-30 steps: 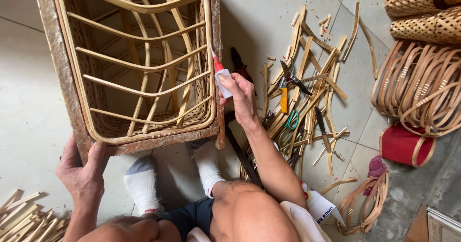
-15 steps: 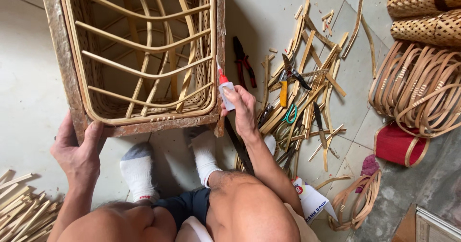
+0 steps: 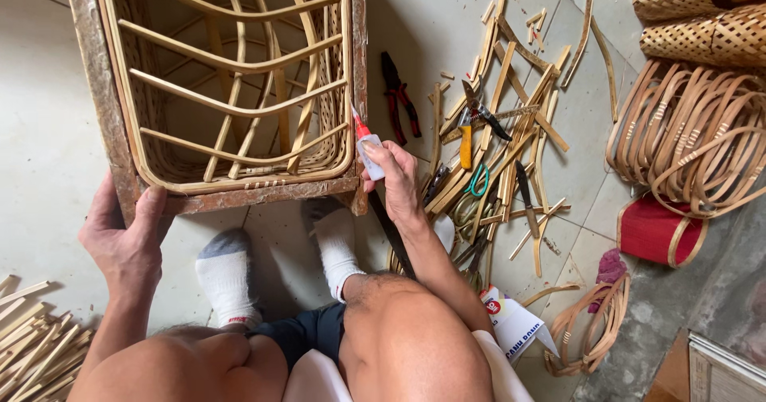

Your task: The person inserts thin wooden strips into a rectangular basket frame, secures them with a hammer, and applies glue to the joints. The person uses pliers to trim excess material and continues assembling the basket structure.

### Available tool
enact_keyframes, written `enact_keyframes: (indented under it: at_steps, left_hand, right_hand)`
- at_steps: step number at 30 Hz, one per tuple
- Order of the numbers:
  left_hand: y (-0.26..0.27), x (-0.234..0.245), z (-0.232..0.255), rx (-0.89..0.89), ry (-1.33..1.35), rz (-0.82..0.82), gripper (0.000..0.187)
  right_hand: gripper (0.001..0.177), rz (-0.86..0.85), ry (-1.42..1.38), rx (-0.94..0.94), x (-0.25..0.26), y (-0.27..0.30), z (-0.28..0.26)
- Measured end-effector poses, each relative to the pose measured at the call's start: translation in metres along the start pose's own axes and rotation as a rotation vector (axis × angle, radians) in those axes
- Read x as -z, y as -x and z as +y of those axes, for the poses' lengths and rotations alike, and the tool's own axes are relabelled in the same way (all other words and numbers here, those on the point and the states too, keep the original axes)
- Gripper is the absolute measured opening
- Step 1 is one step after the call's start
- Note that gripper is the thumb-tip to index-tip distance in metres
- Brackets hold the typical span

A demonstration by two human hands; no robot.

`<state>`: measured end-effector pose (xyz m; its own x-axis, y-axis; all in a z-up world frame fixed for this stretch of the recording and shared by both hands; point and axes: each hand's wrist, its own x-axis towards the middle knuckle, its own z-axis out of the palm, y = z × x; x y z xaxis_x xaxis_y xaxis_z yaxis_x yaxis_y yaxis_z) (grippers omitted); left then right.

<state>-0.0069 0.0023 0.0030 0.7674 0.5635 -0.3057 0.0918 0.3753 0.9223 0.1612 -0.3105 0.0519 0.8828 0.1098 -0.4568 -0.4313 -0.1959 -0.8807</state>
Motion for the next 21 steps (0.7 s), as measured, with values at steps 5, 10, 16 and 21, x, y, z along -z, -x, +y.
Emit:
enact_keyframes:
  at_steps: [5,10,16,21]
  left_hand:
    - [0.000,0.003,-0.003,-0.050,-0.041,-0.037,0.050]
    - [-0.001,-0.001,0.001,-0.003,0.029,-0.028,0.055]
    - [-0.001,0.001,-0.003,0.010,0.033,-0.009,0.055]
    - [-0.001,0.004,-0.005,-0.013,0.033,-0.012,0.056]
  right_hand:
    - [0.042,0.015,-0.023,-0.026,0.002,0.024,0.010]
    - [0.038,-0.036,-0.023,-0.027,0.011,0.051,0.016]
    - [0.042,-0.045,0.510,0.347,0.026,0.077,-0.022]
    - [0.051,-0.050,1.162,0.776,0.024,0.079,-0.063]
